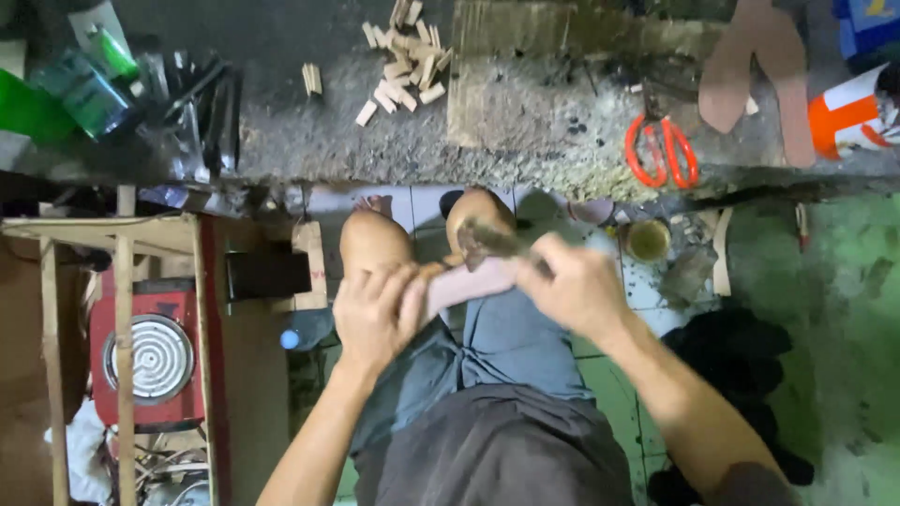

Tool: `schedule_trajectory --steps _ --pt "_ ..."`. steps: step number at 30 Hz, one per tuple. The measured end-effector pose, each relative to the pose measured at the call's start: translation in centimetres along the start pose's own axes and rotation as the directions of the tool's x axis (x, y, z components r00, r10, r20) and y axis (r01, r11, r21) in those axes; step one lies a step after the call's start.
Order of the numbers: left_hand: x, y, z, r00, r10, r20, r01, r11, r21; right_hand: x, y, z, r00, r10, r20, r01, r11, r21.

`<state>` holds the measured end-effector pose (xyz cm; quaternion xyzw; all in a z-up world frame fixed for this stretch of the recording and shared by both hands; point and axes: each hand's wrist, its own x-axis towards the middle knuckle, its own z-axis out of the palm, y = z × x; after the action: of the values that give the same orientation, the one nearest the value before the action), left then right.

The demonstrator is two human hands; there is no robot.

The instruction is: Assembling a sandal by lasting the upper onto a mold and attaching the sole using a hammer and adhesive.

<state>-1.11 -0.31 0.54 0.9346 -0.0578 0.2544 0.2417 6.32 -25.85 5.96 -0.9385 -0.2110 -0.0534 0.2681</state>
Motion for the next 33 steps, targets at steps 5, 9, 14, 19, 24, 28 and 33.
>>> schedule_trajectory --steps 5,9,14,19,24,28,33 --pt "-1.5 2.7 -2.5 0.977 -0.033 0.212 0.06 0.99 -0.124 6.9 5.2 -2.9 0.993 -0.121 0.011 0.118 0.944 -0.307" --pt "-1.5 3.3 -2.4 0.907 -0.17 0.385 0.215 0.973 -0.078 8.3 4.9 -1.9 0.929 -0.362 -0.077 0.228 0.723 -0.652" --pt "-1.7 4.6 -3.0 0.912 -0.127 0.391 0.156 0.987 -0.042 2.3 0.5 3.7 0.805 -0.592 0.043 0.591 0.806 0.034" --pt "-2.2 4.4 -2.7 0.887 -0.116 0.447 0.165 0.984 -0.073 -0.4 1.9 5.7 0.827 -0.477 0.297 0.433 0.878 0.205" --pt "-2.4 4.9 -1.2 0.927 -0.147 0.345 0.159 0.987 -0.006 -0.3 2.6 6.1 0.851 -0.41 0.328 0.364 0.911 0.193" --pt "-2.8 4.3 -0.4 0.931 -0.176 0.319 0.176 0.984 0.029 0.3 2.9 6.5 0.853 -0.4 0.336 0.352 0.915 0.195" --pt "-0.7 1.9 -1.7 0.95 -0.213 0.227 0.239 0.967 -0.092 1.2 2.6 7.1 0.883 -0.236 0.405 0.137 0.956 0.258"
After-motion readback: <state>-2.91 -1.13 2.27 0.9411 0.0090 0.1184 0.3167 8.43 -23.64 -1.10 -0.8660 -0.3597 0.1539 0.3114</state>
